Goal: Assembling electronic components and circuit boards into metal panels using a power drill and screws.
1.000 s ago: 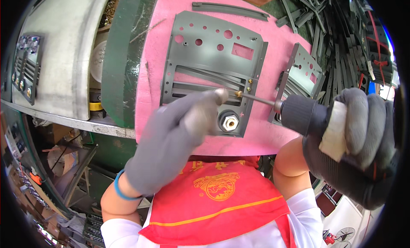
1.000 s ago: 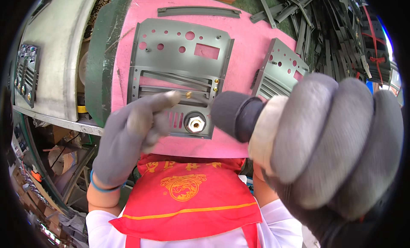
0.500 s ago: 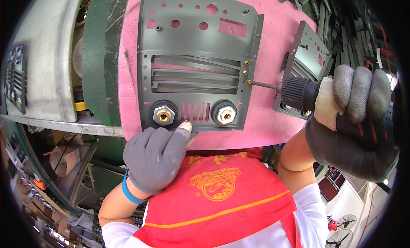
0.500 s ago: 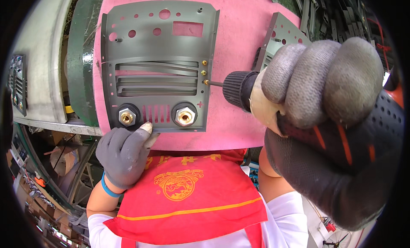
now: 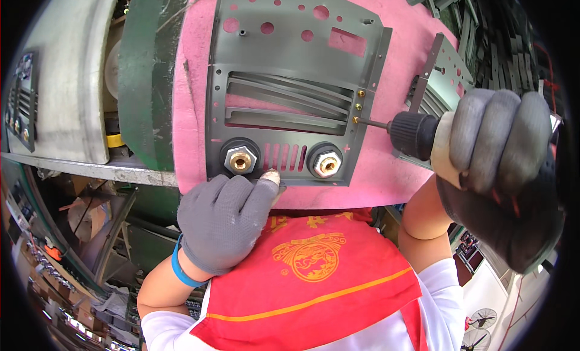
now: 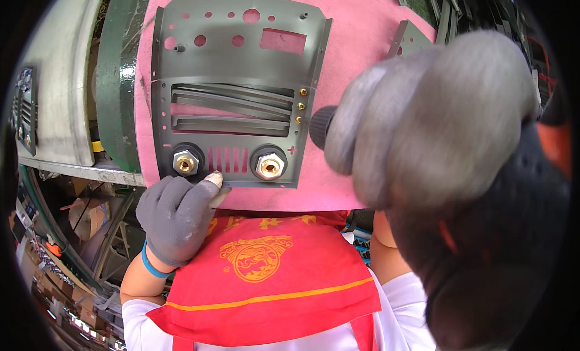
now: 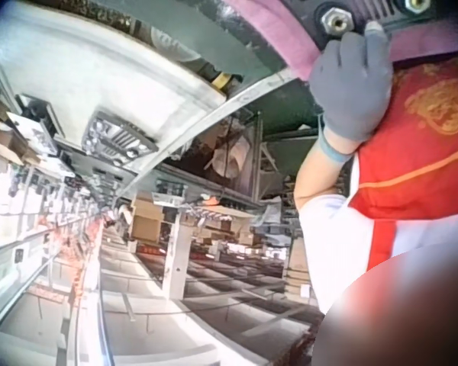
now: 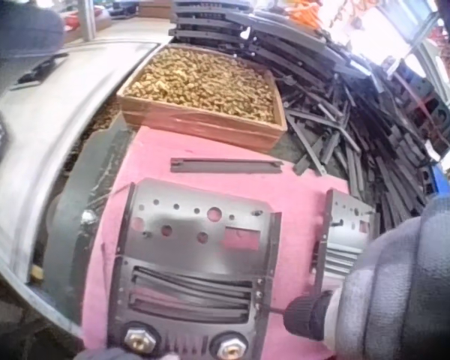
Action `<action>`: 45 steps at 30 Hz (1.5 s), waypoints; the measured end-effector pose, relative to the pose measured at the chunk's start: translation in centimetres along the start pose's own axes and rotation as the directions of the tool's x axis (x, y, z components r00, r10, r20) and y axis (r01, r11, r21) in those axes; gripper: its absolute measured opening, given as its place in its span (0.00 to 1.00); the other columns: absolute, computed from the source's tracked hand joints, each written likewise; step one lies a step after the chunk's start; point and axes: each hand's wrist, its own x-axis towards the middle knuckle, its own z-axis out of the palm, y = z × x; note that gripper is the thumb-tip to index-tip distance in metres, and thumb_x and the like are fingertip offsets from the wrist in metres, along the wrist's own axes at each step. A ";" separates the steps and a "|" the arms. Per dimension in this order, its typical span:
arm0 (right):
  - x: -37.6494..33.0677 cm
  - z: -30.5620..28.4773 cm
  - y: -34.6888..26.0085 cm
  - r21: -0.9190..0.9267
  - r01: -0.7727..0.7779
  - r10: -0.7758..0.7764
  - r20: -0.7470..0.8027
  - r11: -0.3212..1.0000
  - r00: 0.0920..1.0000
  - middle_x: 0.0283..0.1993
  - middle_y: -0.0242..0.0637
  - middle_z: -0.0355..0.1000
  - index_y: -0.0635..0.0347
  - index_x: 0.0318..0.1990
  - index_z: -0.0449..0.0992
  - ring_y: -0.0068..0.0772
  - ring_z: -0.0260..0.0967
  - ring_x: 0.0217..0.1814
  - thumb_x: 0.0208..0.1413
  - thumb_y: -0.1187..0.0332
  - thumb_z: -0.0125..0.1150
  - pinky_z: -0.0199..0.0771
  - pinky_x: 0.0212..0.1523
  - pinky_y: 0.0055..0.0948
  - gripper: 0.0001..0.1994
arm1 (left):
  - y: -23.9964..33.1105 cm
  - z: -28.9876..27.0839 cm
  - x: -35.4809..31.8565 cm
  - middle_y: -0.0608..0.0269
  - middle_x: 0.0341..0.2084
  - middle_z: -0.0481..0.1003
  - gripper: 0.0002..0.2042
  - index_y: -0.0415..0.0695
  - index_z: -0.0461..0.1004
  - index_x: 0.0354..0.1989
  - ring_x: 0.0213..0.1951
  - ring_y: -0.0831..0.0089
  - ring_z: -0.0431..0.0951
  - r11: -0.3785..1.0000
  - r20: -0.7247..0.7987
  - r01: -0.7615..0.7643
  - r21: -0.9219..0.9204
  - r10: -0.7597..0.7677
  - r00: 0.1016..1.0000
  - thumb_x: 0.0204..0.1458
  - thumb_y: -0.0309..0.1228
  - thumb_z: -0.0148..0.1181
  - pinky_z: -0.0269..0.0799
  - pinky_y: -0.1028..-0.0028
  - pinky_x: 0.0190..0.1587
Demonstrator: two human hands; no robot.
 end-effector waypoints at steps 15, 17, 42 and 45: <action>-0.8 -2.7 -0.8 0.238 0.117 -0.162 0.179 0.964 0.970 0.24 0.24 0.64 0.52 0.27 0.70 0.17 0.66 0.26 0.41 0.58 0.74 0.68 0.26 0.16 0.16 | 1.8 -4.5 6.2 0.70 0.28 0.67 0.18 0.35 0.69 0.53 0.27 0.83 0.62 -0.025 0.552 0.616 -0.787 -0.475 0.686 0.58 0.32 0.42 0.58 0.81 0.28; -0.6 -1.4 -1.3 0.252 0.137 -0.177 0.143 0.958 0.974 0.24 0.24 0.65 0.52 0.26 0.70 0.16 0.66 0.25 0.41 0.59 0.74 0.68 0.26 0.15 0.16 | 0.2 -3.5 7.7 0.66 0.31 0.70 0.21 0.34 0.64 0.59 0.28 0.84 0.62 -0.107 0.605 0.599 -0.794 -0.232 0.762 0.60 0.31 0.41 0.58 0.82 0.28; 1.9 0.7 -3.3 0.561 0.195 -0.081 -0.222 0.804 0.972 0.23 0.24 0.66 0.51 0.23 0.68 0.14 0.63 0.23 0.34 0.71 0.69 0.66 0.32 0.13 0.12 | 0.5 0.2 9.0 0.65 0.27 0.73 0.20 0.40 0.68 0.50 0.21 0.84 0.60 -0.368 0.591 0.496 -0.786 -0.213 0.778 0.64 0.45 0.46 0.58 0.83 0.24; 1.9 0.6 -3.7 0.591 0.203 -0.053 -0.261 0.781 0.964 0.23 0.24 0.66 0.51 0.23 0.68 0.14 0.63 0.22 0.33 0.72 0.69 0.66 0.33 0.12 0.12 | 1.1 0.5 9.5 0.67 0.25 0.69 0.21 0.40 0.68 0.49 0.21 0.84 0.61 -0.433 0.549 0.403 -0.807 -0.296 0.782 0.63 0.46 0.47 0.58 0.82 0.23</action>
